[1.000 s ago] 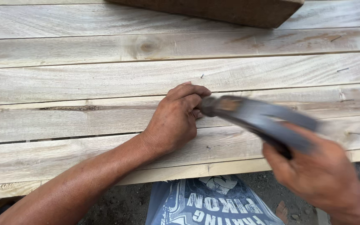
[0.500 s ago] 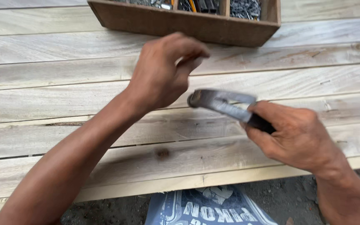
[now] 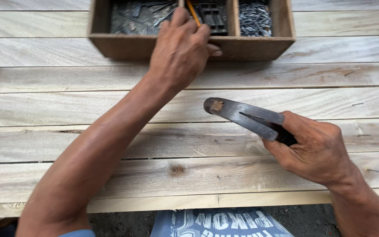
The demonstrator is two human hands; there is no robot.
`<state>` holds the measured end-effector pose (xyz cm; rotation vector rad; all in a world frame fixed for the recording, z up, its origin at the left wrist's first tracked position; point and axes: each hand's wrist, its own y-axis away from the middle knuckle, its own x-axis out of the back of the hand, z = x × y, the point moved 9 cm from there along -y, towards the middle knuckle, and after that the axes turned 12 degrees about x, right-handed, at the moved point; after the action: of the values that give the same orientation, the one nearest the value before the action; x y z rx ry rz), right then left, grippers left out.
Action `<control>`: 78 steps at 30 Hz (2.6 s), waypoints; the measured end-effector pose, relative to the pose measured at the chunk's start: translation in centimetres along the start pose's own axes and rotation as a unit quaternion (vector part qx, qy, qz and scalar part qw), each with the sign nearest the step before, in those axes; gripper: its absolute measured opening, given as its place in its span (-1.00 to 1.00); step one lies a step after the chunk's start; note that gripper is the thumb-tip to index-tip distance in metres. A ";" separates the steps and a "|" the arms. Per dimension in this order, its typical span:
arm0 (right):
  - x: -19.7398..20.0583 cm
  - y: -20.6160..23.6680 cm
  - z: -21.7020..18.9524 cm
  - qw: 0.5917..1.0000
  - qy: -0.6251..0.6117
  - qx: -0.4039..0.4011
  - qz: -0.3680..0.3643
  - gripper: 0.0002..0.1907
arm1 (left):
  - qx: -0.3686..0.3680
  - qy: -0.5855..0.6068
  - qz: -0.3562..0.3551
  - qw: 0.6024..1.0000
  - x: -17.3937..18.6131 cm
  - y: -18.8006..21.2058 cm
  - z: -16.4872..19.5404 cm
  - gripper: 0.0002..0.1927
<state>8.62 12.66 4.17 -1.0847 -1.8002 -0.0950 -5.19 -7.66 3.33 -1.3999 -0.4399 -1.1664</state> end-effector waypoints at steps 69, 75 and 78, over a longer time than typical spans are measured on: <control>-2.0 -1.1 2.2 0.938 -0.236 -0.244 0.063 -0.88 | 0.031 0.123 -0.092 0.988 6.2 2.8 -1.7 -0.92; -2.1 -1.3 2.4 0.936 -0.241 -0.248 0.064 -0.88 | -0.036 0.064 0.013 0.997 6.3 1.8 -2.2 -0.62; -2.1 -1.5 2.1 0.941 -0.237 -0.232 0.060 -0.88 | -0.056 0.043 0.049 0.996 6.4 2.0 -2.4 -0.61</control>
<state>6.28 11.54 2.08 -1.6609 -2.1969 -0.2068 -1.77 -12.65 7.05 -1.4458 -0.2455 -1.1800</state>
